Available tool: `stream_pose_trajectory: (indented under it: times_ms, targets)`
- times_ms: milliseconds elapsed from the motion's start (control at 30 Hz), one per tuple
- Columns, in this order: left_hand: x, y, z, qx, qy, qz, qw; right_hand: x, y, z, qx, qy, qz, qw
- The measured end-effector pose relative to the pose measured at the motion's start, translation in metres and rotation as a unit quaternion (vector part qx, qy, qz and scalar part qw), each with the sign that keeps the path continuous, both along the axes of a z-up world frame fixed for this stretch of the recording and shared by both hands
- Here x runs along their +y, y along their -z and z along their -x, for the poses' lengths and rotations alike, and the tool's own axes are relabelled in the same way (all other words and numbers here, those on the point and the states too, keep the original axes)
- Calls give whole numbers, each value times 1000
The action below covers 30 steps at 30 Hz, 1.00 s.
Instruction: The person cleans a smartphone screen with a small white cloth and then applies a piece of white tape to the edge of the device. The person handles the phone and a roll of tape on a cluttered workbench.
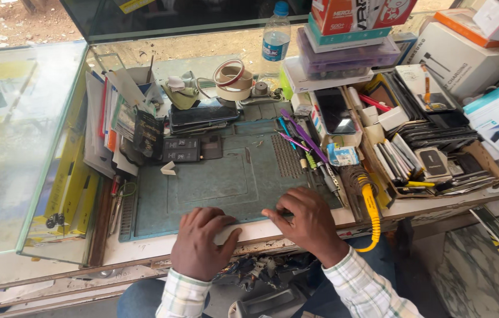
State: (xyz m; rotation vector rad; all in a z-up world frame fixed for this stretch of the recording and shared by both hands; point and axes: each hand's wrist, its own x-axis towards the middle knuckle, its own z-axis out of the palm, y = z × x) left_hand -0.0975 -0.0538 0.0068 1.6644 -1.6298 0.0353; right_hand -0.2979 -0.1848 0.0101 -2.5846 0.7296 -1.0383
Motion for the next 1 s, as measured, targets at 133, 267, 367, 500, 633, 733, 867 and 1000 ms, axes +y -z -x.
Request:
stream_pose_trajectory:
  times_ms: [133, 267, 367, 500, 633, 733, 867, 1000]
  targets:
    - [-1, 3, -3, 14, 9, -26, 1000, 0, 0, -2, 2, 14, -26, 1000]
    - [-2, 5, -5, 31, 13, -18, 999, 0, -1, -2, 6, 18, -38, 999]
    - [-2, 5, -6, 40, 10, -37, 998, -1, 0, -3, 5, 19, -41, 999]
    - [-1, 3, -6, 44, 6, -61, 997, -2, 4, -2, 17, 10, -57, 998]
    - [-3, -4, -7, 53, 0, -79, 995, 0, 3, -3, 18, 18, -43, 999]
    - [-10, -11, -15, 117, 2, -165, 979, 1, 4, -5, 10, 15, -15, 1000]
    - [-37, -24, -41, 38, -18, -65, 997, -2, 5, -3, 26, 32, -53, 998]
    - [-78, -36, -69, -36, -63, -17, 997, -3, 3, -1, -11, 39, -109, 993]
